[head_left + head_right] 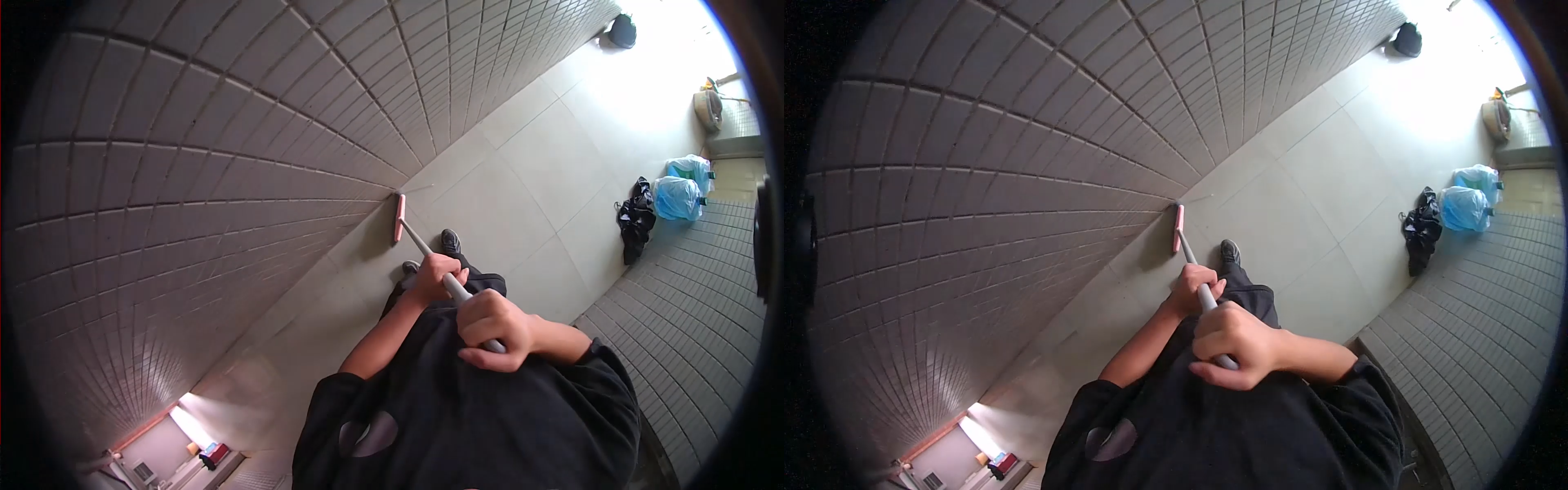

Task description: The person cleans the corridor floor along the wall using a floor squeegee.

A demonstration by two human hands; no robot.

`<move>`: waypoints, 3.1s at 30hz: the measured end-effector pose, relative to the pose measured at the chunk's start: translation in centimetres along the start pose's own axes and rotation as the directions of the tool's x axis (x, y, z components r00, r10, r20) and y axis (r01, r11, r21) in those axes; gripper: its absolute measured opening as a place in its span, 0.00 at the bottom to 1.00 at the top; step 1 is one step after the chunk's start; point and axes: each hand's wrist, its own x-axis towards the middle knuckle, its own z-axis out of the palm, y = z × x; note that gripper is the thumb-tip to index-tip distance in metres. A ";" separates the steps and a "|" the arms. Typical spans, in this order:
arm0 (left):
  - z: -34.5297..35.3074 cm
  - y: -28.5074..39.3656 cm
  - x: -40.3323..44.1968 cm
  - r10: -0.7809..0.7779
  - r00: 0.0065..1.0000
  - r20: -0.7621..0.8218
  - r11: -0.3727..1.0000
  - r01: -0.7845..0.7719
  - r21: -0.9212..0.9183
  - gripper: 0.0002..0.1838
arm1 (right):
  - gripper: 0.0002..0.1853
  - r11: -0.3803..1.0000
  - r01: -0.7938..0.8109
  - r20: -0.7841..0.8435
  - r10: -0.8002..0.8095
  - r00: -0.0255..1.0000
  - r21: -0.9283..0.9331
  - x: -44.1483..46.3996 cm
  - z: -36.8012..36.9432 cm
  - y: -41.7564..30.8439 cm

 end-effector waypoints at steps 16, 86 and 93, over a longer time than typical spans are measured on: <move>-8.2 0.0 -11.5 -0.050 0.998 -0.025 0.997 0.051 0.056 0.19 | 0.18 0.979 0.014 0.204 -0.057 0.977 0.204 4.4 9.5 2.3; 4.6 -3.9 7.7 0.050 0.960 -0.275 0.997 -0.031 0.075 0.18 | 0.13 0.985 -0.168 0.155 0.173 0.973 -0.049 2.3 -10.1 1.4; 5.7 -3.3 8.5 0.022 0.980 -0.200 0.997 -0.008 0.074 0.17 | 0.13 0.993 -0.105 0.230 0.116 0.966 -0.059 2.4 -10.9 0.2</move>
